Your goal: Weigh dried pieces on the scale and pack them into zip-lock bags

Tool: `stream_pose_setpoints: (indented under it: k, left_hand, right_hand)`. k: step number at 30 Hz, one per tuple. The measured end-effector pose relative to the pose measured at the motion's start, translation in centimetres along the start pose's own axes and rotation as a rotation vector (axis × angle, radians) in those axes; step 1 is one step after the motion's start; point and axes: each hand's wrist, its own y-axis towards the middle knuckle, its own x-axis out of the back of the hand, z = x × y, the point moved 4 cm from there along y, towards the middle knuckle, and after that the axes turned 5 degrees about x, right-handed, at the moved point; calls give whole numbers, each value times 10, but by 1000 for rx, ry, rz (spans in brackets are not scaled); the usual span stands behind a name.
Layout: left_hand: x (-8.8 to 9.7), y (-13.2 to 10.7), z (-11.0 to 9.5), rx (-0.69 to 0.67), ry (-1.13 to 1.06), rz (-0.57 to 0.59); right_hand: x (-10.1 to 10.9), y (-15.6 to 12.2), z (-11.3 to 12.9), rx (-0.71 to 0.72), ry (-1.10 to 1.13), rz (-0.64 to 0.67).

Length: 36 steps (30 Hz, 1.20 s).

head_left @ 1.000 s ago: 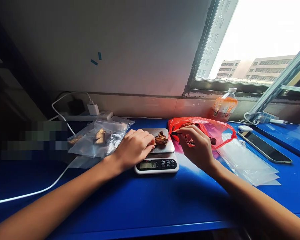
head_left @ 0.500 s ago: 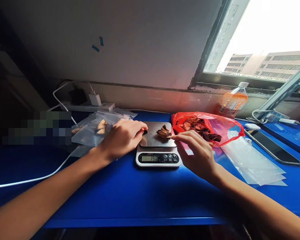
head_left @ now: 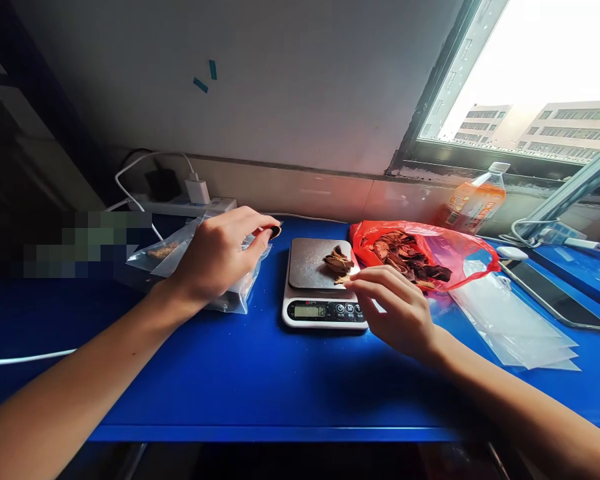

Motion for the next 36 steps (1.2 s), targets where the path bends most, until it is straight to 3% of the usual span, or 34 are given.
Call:
stream_pose_setpoints:
  k: [9, 17, 22, 25, 29, 32, 36]
  left_hand:
    - [7, -2, -9, 3, -40, -5]
    - [3, -2, -15, 28, -41, 13]
    - [-2, -4, -15, 40, -30, 71]
    - [-5, -5, -12, 59, -24, 91]
    - [-7, -6, -12, 69, -36, 107]
    - [-8, -6, -12, 73, -50, 122]
    - [-11, -6, -13, 106, -103, 120]
  right_hand:
    - [1, 2, 4, 5, -72, -82]
    - [-26, 18, 6, 94, -80, 87]
    - [-39, 31, 12, 180, -221, 252]
    - [-27, 33, 18, 126, -231, 229]
    - [3, 34, 20, 39, -176, 39]
    - [17, 31, 4, -94, -155, -31]
    - [19, 28, -18, -218, -98, -49]
